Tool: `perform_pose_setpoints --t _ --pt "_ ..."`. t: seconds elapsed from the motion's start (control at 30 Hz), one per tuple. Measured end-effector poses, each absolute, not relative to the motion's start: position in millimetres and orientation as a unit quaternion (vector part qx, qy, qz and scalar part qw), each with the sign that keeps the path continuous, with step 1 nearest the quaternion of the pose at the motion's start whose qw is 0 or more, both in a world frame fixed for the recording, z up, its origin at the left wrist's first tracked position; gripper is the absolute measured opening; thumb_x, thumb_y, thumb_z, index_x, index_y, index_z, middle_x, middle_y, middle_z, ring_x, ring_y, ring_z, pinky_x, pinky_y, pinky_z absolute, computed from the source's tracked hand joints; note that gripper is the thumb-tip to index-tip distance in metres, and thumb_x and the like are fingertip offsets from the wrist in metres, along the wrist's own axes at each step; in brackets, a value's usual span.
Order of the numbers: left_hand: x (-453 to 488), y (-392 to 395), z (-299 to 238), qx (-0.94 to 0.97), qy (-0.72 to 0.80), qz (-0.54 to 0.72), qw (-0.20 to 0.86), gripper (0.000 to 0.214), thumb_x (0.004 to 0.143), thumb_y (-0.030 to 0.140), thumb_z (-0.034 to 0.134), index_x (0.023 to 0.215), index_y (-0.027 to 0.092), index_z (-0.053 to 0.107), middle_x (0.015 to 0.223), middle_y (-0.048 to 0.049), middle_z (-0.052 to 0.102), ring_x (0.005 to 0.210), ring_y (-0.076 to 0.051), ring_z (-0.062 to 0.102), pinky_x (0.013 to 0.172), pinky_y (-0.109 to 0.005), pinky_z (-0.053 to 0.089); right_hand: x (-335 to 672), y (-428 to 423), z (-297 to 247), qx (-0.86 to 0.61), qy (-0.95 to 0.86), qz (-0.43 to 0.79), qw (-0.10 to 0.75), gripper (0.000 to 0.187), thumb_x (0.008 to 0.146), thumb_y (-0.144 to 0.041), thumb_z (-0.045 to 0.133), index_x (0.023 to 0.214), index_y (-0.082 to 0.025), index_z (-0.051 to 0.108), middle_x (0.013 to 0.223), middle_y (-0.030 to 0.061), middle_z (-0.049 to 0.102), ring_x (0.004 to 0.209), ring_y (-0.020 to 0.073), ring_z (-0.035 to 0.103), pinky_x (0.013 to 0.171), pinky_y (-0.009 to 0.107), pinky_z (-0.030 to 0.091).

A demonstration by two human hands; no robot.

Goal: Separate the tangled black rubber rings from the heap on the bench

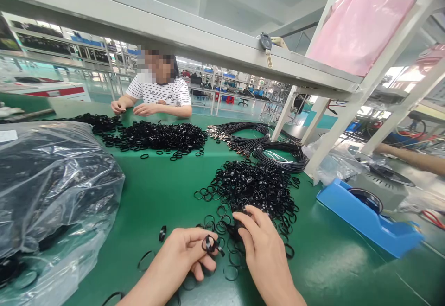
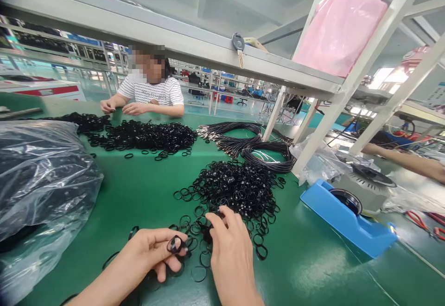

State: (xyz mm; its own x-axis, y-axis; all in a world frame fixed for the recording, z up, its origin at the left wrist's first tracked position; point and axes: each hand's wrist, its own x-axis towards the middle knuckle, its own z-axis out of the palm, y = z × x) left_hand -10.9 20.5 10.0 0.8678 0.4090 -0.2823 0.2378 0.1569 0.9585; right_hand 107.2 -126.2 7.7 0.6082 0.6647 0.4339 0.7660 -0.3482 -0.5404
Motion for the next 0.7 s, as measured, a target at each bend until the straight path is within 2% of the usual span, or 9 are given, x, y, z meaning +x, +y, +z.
perform_pose_setpoints --t 0.07,0.17,0.27,0.47,0.57,0.7 --pt "-11 19 10 0.663 0.239 0.058 0.707 0.051 0.064 0.06 0.069 0.077 0.011 0.069 0.061 -0.0044 0.069 0.044 -0.01 0.055 0.043 -0.02 0.042 97 -123 12 -0.794 -0.449 -0.033 0.407 0.021 0.091 -0.019 0.046 0.1 -0.026 0.064 0.11 0.0054 0.058 0.097 0.0224 0.054 0.08 0.033 0.042" --pt "-12 19 7 0.682 0.223 0.056 0.694 0.049 0.069 0.058 0.066 0.079 0.011 0.069 0.056 -0.0029 0.067 0.042 -0.01 0.053 0.042 -0.02 0.04 83 -118 19 -0.753 -0.479 0.039 0.449 0.008 0.086 -0.019 0.056 0.081 -0.023 0.061 0.086 0.0006 0.06 0.083 0.0181 0.054 0.072 0.028 0.041" --pt "-13 20 4 0.695 0.215 0.054 0.684 0.043 0.072 0.054 0.066 0.079 0.011 0.069 0.055 -0.0017 0.065 0.041 -0.01 0.052 0.042 -0.019 0.041 79 -114 18 -0.746 -0.471 0.083 0.464 0.014 0.082 -0.013 0.057 0.07 -0.021 0.056 0.076 -0.0012 0.057 0.075 0.0159 0.052 0.067 0.026 0.038" --pt "-12 19 6 0.705 0.218 0.049 0.673 0.038 0.072 0.051 0.066 0.068 0.013 0.066 0.055 -0.0007 0.062 0.041 -0.01 0.049 0.037 -0.018 0.038 98 -118 12 -0.708 -0.332 0.226 0.581 0.02 0.083 -0.031 0.057 0.068 -0.019 0.054 0.064 -0.0039 0.045 0.06 0.0128 0.039 0.055 0.024 0.031" --pt "-13 21 11 0.702 0.233 0.061 0.669 0.038 0.074 0.051 0.062 0.069 0.013 0.066 0.055 -0.0007 0.061 0.043 -0.01 0.049 0.037 -0.018 0.037 106 -123 14 -0.706 -0.285 0.22 0.609 0.024 0.085 -0.037 0.055 0.069 -0.019 0.052 0.064 -0.0043 0.041 0.061 0.0129 0.037 0.056 0.023 0.03" --pt "-14 22 17 0.738 0.255 0.082 0.62 0.035 0.079 0.049 0.057 0.075 0.015 0.064 0.054 0.0027 0.057 0.038 -0.007 0.04 0.036 -0.016 0.032 107 -126 19 -0.713 -0.267 0.213 0.612 0.023 0.084 -0.037 0.058 0.07 -0.019 0.055 0.067 -0.0032 0.045 0.064 0.0137 0.039 0.058 0.023 0.031"
